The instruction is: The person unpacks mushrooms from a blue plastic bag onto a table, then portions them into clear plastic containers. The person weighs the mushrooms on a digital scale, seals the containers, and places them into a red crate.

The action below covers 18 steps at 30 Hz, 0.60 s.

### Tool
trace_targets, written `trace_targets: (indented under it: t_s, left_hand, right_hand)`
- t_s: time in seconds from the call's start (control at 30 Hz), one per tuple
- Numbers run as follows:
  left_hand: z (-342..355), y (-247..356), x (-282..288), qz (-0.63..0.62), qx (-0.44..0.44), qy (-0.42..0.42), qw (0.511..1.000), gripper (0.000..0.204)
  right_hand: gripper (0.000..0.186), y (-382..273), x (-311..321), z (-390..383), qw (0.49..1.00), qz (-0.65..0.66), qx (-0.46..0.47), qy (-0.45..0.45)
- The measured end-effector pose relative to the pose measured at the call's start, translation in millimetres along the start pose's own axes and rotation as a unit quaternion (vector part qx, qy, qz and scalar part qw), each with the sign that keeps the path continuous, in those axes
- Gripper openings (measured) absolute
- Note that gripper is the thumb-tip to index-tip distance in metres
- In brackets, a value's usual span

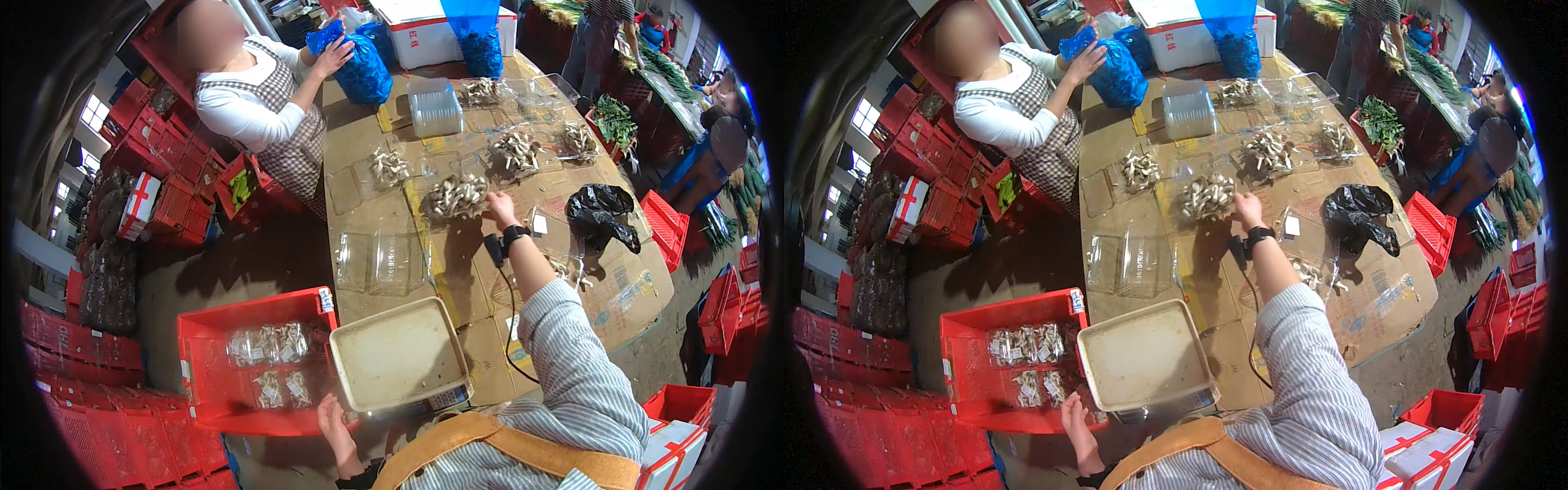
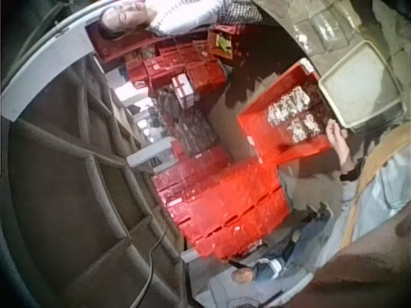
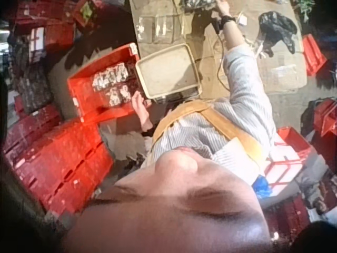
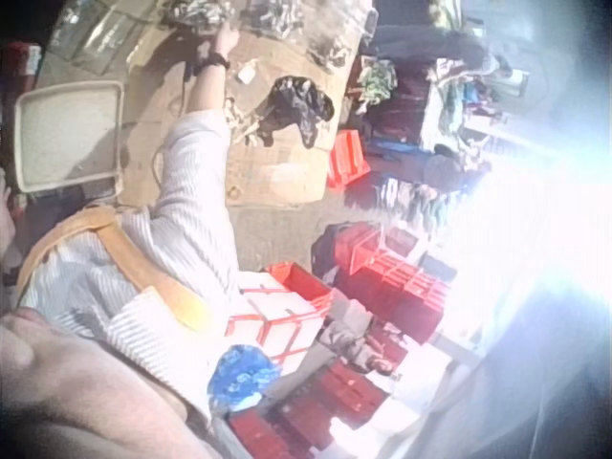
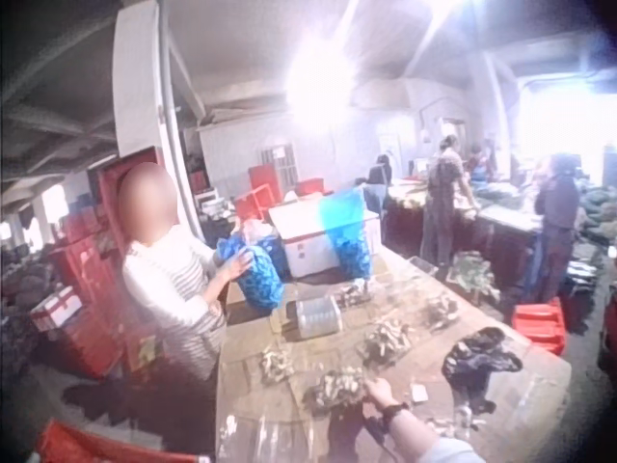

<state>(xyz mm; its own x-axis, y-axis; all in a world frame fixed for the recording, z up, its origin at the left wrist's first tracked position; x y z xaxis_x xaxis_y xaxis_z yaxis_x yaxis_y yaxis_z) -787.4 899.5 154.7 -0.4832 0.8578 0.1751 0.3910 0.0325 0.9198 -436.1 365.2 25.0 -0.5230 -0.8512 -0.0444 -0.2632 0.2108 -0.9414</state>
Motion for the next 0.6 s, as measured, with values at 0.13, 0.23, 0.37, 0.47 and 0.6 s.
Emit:
trace_targets:
  t_s: [0.13, 0.23, 0.37, 0.47, 0.6]
  left_hand:
    - [12, 3, 12, -0.022, -0.035, 0.006, 0.999, 0.017]
    - [25, 8, 4, -0.025, -0.040, -0.026, 0.999, 0.019]
    - [41, 25, -37, -0.023, -0.077, -0.158, 0.984, 0.020]
    - [34, 31, -73, -0.019, -0.094, -0.285, 0.954, 0.035]
    - [12, 32, -88, -0.005, -0.132, -0.366, 0.921, 0.050]
  right_hand:
    - [0.012, -48, 30, -49, 0.995, 0.072, 0.070, 0.013]
    - [0.010, -70, 47, -115, 0.989, 0.100, 0.109, -0.008]
    - [0.008, -57, 44, -216, 0.986, 0.122, 0.079, -0.079]
    - [0.011, -20, 27, -292, 0.992, 0.071, 0.008, -0.106]
    - [0.019, 32, -9, -363, 0.972, 0.111, -0.138, -0.156]
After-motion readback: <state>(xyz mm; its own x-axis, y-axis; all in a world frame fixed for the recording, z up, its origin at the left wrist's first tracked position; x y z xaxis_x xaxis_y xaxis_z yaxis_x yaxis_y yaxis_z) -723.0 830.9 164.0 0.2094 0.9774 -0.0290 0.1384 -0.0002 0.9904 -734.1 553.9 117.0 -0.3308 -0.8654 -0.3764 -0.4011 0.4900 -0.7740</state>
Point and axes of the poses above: each hand's wrist, its own z-axis towards the middle knuckle, its own x-axis out of the back of the hand, y = z × x, the point moved 7 cm from there along z, towards the middle knuckle
